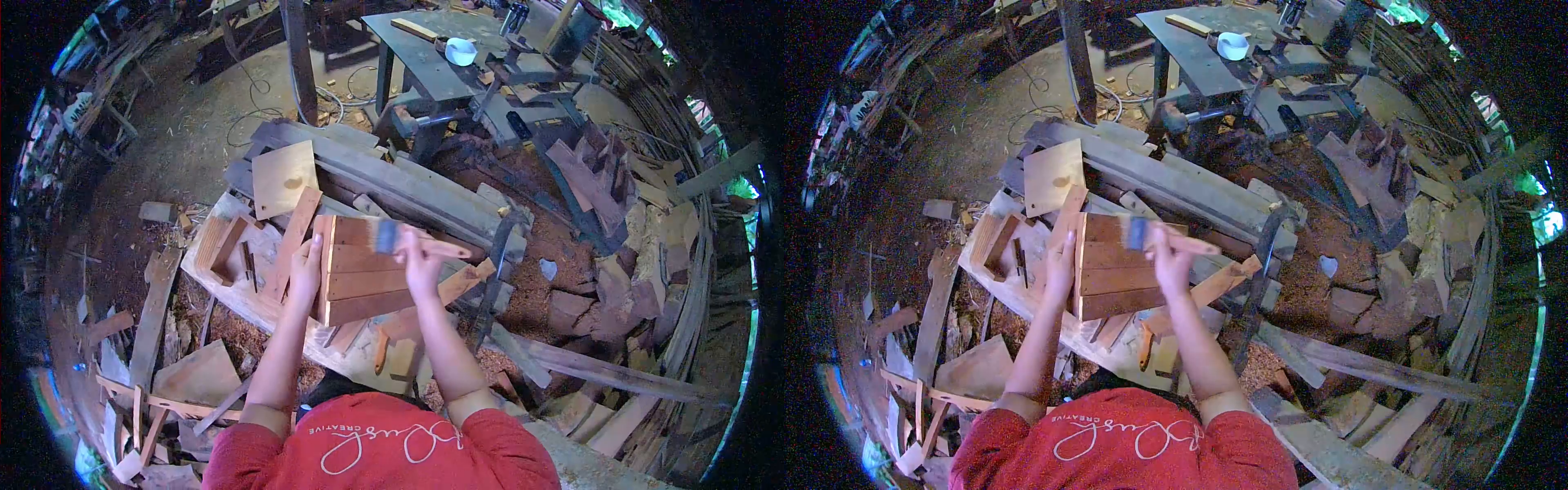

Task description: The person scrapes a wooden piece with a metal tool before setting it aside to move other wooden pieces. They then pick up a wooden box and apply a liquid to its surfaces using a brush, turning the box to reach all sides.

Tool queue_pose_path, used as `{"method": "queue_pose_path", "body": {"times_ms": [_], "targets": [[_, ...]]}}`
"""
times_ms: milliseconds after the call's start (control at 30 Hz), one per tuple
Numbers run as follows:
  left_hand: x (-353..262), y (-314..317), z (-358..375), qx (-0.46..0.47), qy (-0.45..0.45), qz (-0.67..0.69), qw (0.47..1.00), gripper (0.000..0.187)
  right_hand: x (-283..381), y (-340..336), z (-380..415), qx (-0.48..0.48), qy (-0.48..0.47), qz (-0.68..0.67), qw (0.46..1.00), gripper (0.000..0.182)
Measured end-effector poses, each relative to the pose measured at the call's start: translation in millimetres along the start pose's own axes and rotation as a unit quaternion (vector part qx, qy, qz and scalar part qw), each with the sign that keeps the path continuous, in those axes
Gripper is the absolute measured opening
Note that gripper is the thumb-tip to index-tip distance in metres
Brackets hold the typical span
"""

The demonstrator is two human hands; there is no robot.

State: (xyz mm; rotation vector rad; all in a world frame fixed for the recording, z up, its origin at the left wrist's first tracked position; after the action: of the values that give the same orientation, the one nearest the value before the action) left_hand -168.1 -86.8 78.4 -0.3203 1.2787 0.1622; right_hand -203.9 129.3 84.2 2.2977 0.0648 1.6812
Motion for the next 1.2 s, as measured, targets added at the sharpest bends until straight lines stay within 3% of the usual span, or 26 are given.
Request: {"method": "queue_pose_path", "body": {"times_ms": [67,133,200,267,333,367,400,467,500,533,600,667,700,733,800,867,1033,1067,1100,1133,1200], "targets": [[2,-3,0,-0.016,-0.007,0.02,1.0,0.04,-51,-51,9,-0.142,0.134,0.046,0.98,0.025],[5,-7,1,-0.023,-0.008,0.001,1.0,0.041,-92,-93,18,-0.157,0.17,0.026,0.973,0.031],[7,-10,-2,-0.03,-0.006,-0.017,0.999,0.041,-122,-140,21,-0.139,0.137,0.102,0.975,0.032],[8,-12,-2,-0.043,0.012,-0.042,0.998,0.041,-125,-154,24,-0.171,0.162,0.086,0.968,0.024],[8,-7,-3,-0.026,0.014,-0.019,0.999,0.04,-119,-157,9,-0.139,0.115,0.126,0.976,0.023],[6,-5,-3,-0.014,0.017,0.003,1.0,0.038,-98,-157,9,-0.166,0.148,0.306,0.926,0.021],[6,-4,-2,-0.014,0.019,0.003,1.0,0.038,-91,-147,6,-0.166,0.147,0.305,0.926,0.021],[6,-1,-1,-0.011,0.0,0.026,1.0,0.036,-46,-106,-9,-0.107,-0.07,0.366,0.922,0.019],[0,-1,3,-0.013,0.01,0.004,1.0,0.036,-43,-92,-10,-0.087,-0.015,0.407,0.909,0.015],[1,0,4,-0.012,0.009,0.004,1.0,0.036,-52,-81,-11,-0.055,-0.074,0.411,0.907,0.014],[3,1,3,-0.006,-0.006,0.016,1.0,0.037,-26,-46,-10,-0.04,-0.116,0.342,0.932,0.014],[3,1,3,-0.009,-0.005,0.001,1.0,0.038,-23,-21,-9,0.01,-0.055,0.195,0.979,0.016],[3,1,3,-0.012,-0.004,-0.014,1.0,0.039,-4,-5,-4,0.027,0.047,0.129,0.99,0.017],[2,2,4,-0.011,-0.005,-0.014,1.0,0.039,3,-1,-3,0.027,0.048,0.13,0.99,0.017],[-1,1,5,-0.019,-0.007,-0.016,1.0,0.04,1,21,5,0.065,0.142,-0.208,0.966,0.021],[3,3,4,-0.019,-0.005,-0.018,1.0,0.04,-2,20,8,0.056,0.162,-0.224,0.959,0.022],[2,0,2,-0.02,0.011,-0.023,0.999,0.038,-90,-71,30,-0.136,0.235,-0.098,0.958,0.015],[4,-2,2,-0.022,0.007,-0.026,0.999,0.038,-99,-92,31,-0.132,0.231,-0.023,0.964,0.016],[7,-5,3,-0.021,0.002,-0.03,0.999,0.037,-106,-117,35,-0.136,0.285,0.1,0.943,0.017],[10,-5,3,-0.019,0.002,-0.03,0.999,0.037,-111,-128,32,-0.138,0.285,0.1,0.943,0.017],[14,-5,5,-0.021,0.034,-0.002,0.999,0.036,-99,-147,16,-0.104,0.117,0.2,0.967,0.02]]}}
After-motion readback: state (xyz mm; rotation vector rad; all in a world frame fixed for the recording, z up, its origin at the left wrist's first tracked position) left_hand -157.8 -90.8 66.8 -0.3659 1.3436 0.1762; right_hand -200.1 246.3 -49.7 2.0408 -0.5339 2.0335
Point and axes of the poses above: each hand's wrist, its own z-axis away from the middle knuckle, its own y-axis out of the palm, x = y × z, the point moved 8 cm from there along -z, towards the middle knuckle, and after that the axes turned 8 degrees about -y, right-handed, at the moved point
